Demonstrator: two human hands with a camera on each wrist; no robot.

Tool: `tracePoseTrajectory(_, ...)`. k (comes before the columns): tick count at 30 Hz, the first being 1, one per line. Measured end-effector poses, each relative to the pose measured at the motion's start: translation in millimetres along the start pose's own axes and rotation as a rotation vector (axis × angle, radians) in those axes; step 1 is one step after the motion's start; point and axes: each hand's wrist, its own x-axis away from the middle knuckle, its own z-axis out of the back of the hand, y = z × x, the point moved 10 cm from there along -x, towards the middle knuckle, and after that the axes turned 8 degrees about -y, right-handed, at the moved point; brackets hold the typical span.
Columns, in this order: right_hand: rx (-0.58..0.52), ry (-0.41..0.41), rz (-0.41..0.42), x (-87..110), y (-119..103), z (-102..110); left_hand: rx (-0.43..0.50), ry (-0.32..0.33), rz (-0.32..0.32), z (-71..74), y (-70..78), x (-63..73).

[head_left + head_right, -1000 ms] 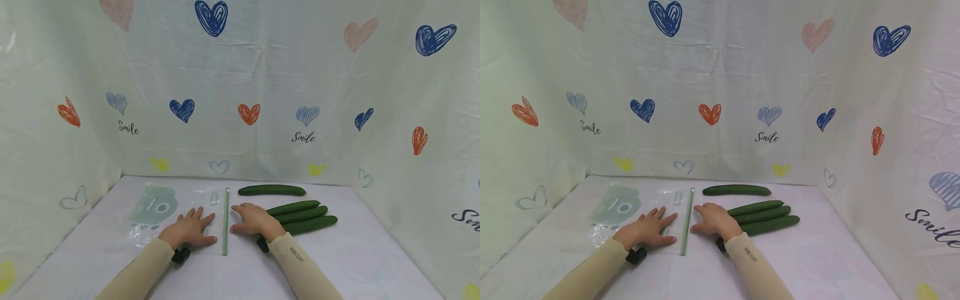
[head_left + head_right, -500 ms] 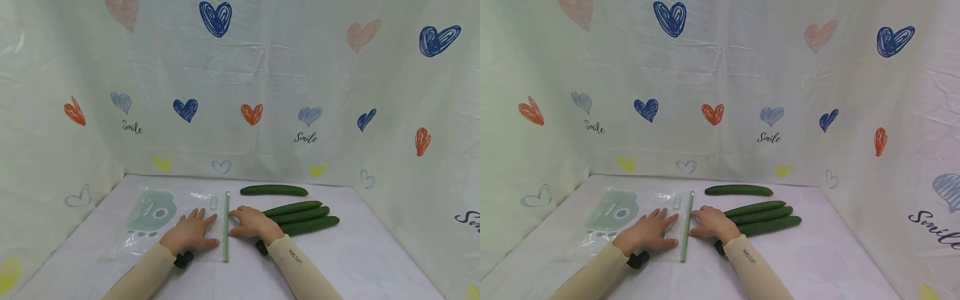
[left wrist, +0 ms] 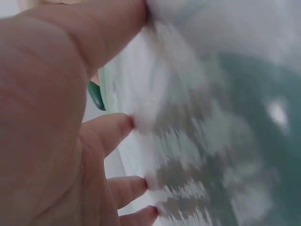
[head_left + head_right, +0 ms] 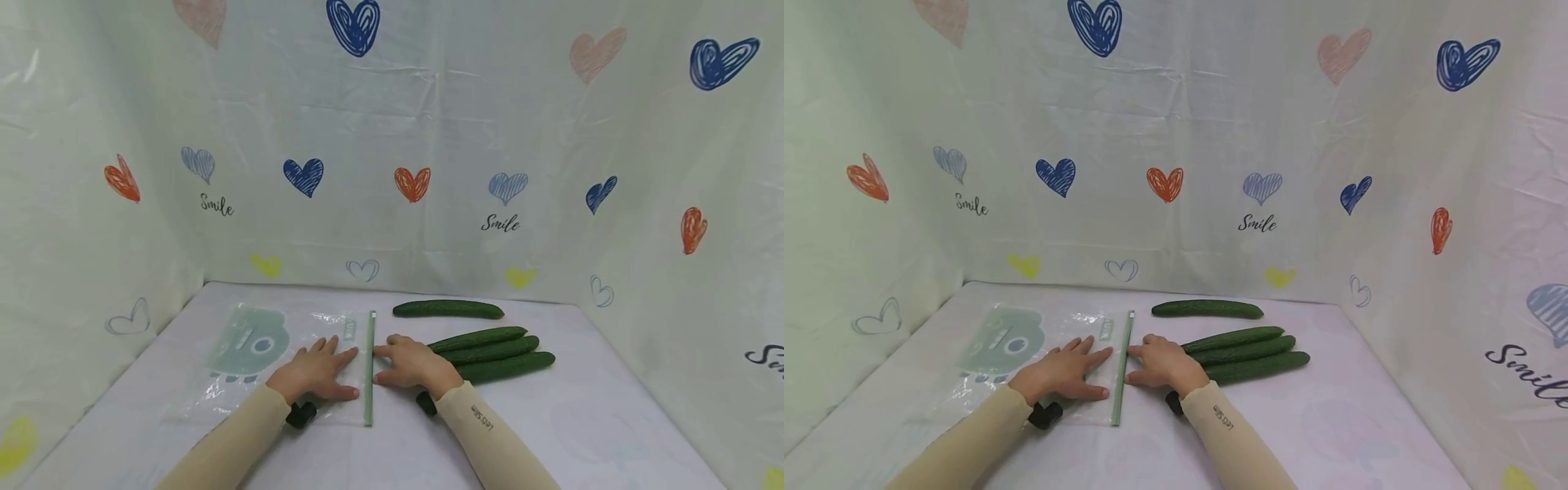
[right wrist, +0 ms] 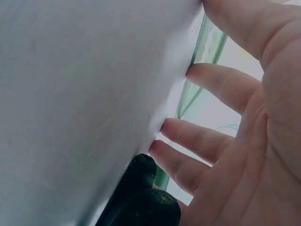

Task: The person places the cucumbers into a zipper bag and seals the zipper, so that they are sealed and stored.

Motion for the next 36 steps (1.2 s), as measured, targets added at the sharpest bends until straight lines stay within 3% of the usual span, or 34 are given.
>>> tracePoseTrajectory(7,0.033,-0.012,-0.017,-1.2,1,0,-0.035,-0.011,0.015,-0.2,-4.5,4.0)
tracePoseTrajectory(16,0.055,0.024,0.005,-4.0,-2,7,-0.038,0.031,-0.014,3.9,-11.8,10.9)
tracePoseTrajectory(25,0.064,0.064,-0.014,-3.6,-8,8,0.008,0.126,-0.159,9.4,-2.2,7.2)
tracePoseTrajectory(30,0.05,0.05,-0.035,-4.5,-6,6,0.113,0.087,-0.218,6.1,0.4,4.4)
tracePoseTrajectory(36,0.045,0.053,-0.043,-3.9,-7,7,0.104,0.057,-0.226,4.1,0.9,2.7)
